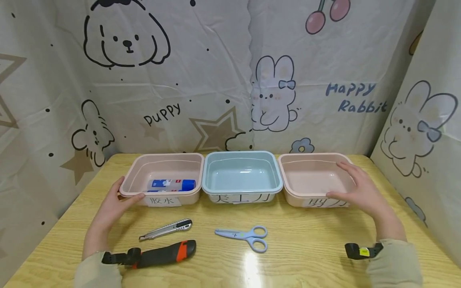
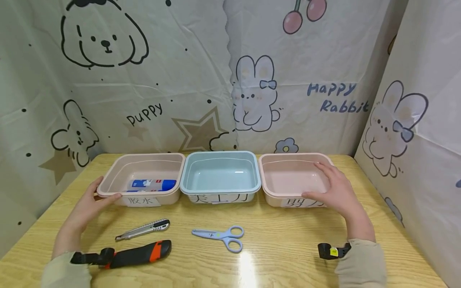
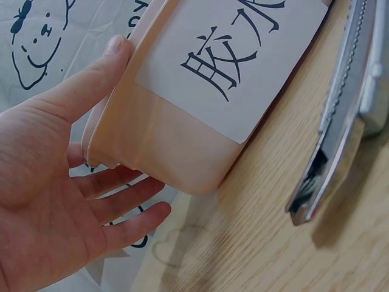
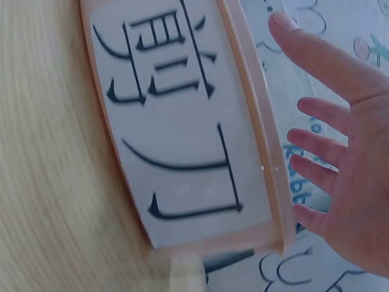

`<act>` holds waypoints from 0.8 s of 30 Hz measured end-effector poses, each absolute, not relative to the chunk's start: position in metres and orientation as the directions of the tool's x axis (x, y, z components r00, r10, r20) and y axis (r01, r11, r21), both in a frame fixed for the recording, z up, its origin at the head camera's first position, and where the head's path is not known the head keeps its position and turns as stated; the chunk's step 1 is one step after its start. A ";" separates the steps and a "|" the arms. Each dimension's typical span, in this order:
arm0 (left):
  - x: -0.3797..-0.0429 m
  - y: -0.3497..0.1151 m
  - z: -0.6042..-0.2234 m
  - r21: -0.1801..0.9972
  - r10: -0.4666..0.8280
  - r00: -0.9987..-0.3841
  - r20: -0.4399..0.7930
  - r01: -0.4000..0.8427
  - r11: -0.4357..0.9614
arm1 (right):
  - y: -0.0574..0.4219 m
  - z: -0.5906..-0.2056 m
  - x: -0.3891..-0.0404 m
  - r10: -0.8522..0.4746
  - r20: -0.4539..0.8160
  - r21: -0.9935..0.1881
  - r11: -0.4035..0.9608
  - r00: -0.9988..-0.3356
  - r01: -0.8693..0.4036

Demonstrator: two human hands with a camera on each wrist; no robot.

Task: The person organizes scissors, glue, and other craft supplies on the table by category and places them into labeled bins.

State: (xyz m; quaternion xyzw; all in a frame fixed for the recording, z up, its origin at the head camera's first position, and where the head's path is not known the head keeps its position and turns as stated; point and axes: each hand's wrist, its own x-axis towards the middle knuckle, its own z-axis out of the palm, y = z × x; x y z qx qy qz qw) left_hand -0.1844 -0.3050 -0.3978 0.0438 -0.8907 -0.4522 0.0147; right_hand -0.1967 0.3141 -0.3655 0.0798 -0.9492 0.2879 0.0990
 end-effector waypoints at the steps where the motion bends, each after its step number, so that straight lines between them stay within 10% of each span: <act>1: -0.185 -0.305 -0.398 0.805 -0.093 -0.996 -0.015 -0.067 0.590 | 0.317 -0.367 -0.197 -0.089 0.229 -0.531 0.823 -0.969 -0.201; 24: -0.184 -0.306 -0.395 0.763 -0.091 -0.996 -0.004 -0.062 0.643 | 0.342 -0.396 -0.201 0.062 0.127 -0.734 0.677 -0.990 -0.052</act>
